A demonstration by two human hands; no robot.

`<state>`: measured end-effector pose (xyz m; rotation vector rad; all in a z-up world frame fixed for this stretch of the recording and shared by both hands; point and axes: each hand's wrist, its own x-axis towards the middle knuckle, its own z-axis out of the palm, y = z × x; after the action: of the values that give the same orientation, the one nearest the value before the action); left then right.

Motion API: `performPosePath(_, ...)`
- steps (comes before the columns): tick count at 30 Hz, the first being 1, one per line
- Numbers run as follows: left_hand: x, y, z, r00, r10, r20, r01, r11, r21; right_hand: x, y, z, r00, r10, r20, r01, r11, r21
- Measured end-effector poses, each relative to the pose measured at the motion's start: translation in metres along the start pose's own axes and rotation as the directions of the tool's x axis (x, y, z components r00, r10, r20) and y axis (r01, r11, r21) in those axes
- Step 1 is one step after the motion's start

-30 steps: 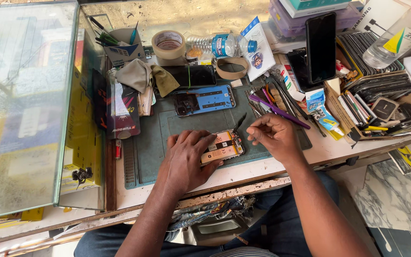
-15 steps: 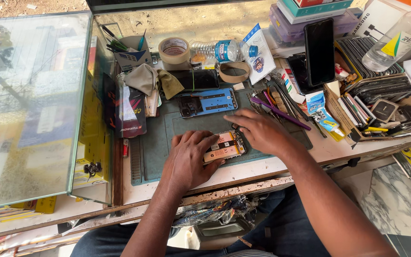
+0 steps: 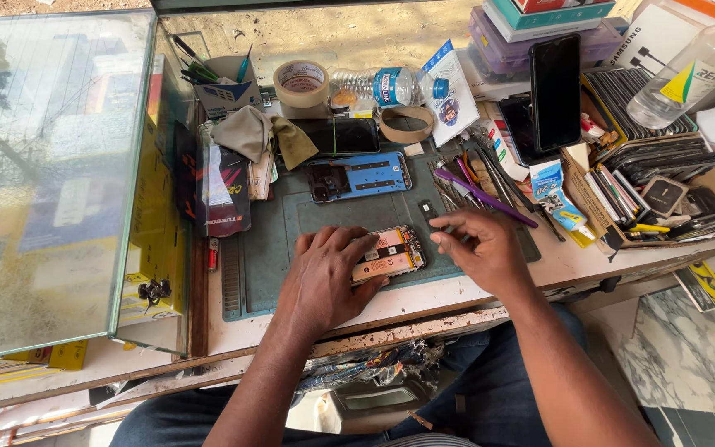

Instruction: The person works on a disassembled smartphone at a cluttered workbench. They handle the phone's internal components, including the battery and motherboard, and use a screwdriver to remove screws from the device's frame.

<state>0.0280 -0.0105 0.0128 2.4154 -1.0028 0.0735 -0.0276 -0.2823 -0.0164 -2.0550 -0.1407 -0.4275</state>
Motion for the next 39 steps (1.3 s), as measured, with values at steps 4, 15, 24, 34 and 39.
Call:
performPosePath(4,0.002,-0.001,-0.001,1.0,0.013,-0.008,-0.013,1.0,0.009,-0.02,0.001,0.008,0.997,0.077,0.0,-0.077,0.997,-0.023)
performPosePath(15,0.019,0.014,0.001,0.994,0.1,-0.038,-0.1,0.995,0.012,-0.018,-0.025,0.015,0.999,-0.042,0.02,0.045,0.971,-0.233)
performPosePath(24,0.031,0.021,0.0,0.99,0.097,0.103,-0.098,0.995,0.011,-0.015,-0.03,0.013,0.989,0.086,0.12,-0.038,0.934,-0.356)
performPosePath(34,0.029,0.023,-0.001,0.989,0.099,0.111,-0.104,0.994,0.042,-0.013,-0.028,0.009,0.985,-0.093,0.144,0.133,0.945,-0.299)
performPosePath(39,0.032,0.022,0.002,0.987,0.097,0.129,-0.106,0.992,0.066,-0.008,-0.032,0.003,0.959,0.001,0.282,0.108,0.921,-0.373)
